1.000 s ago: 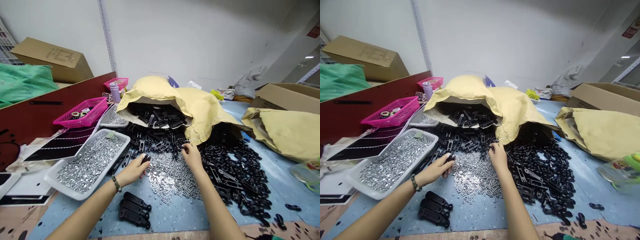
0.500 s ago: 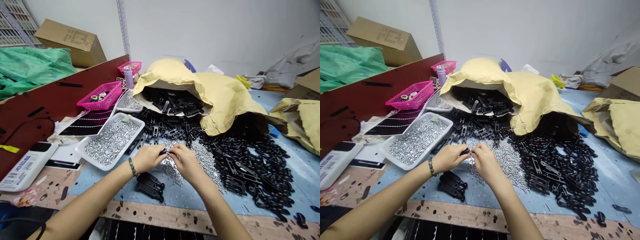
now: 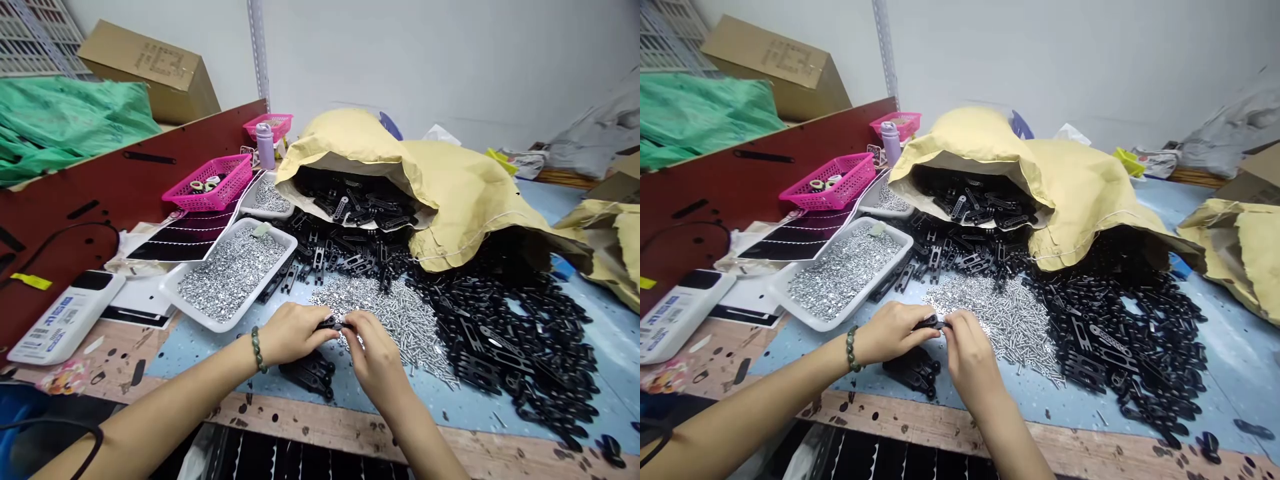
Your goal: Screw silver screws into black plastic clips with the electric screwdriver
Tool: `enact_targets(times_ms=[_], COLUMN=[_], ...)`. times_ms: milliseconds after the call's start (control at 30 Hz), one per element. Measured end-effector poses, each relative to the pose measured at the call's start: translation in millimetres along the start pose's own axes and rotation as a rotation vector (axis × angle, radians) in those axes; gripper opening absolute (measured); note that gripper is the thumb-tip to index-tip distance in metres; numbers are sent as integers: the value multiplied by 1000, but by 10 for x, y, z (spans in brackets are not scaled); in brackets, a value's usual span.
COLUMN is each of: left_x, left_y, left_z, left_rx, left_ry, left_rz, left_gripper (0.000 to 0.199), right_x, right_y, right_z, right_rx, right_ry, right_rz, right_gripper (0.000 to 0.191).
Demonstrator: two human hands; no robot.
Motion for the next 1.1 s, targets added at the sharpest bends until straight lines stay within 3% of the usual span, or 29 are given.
enact_targets(times_ms=[200, 333, 567, 700, 833, 967, 1100], left_x=[38, 41, 68, 123, 146, 84, 5], left_y=[98, 157, 186, 187, 6, -266, -348], left_z=[-85, -168, -241, -232, -185, -142, -79], left_rx=[-23, 1, -71, -111, 6, 162, 117], left_ry=[9, 68, -5, 12, 74, 53, -3], left_rz=[-147, -133, -166, -108, -75, -207, -305], left_gripper=[28, 32, 23, 24, 31, 23, 15], right_x=[58, 114, 105, 81, -53, -345, -453], right_y=[-140, -214, -94, -6, 162, 295, 322], right_z=[-101, -179, -141, -136, -193, -203, -148], right_rx=[-9, -15, -79, -114, -141, -100, -97], right_ry=[52, 83, -56, -80, -161, -264, -192], right_rz=[-4, -12, 238, 324, 115, -279, -342], right_gripper=[16, 16, 6, 4, 18, 4, 8])
Point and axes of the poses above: each hand's wrist, its own z-axis towards the middle knuckle, its own x-axis out of the back of the hand, y = z × x, the point moved 6 cm from there along z, towards the middle knuckle, and after that the axes turned 8 degrees about -y, right-handed, at the moved point
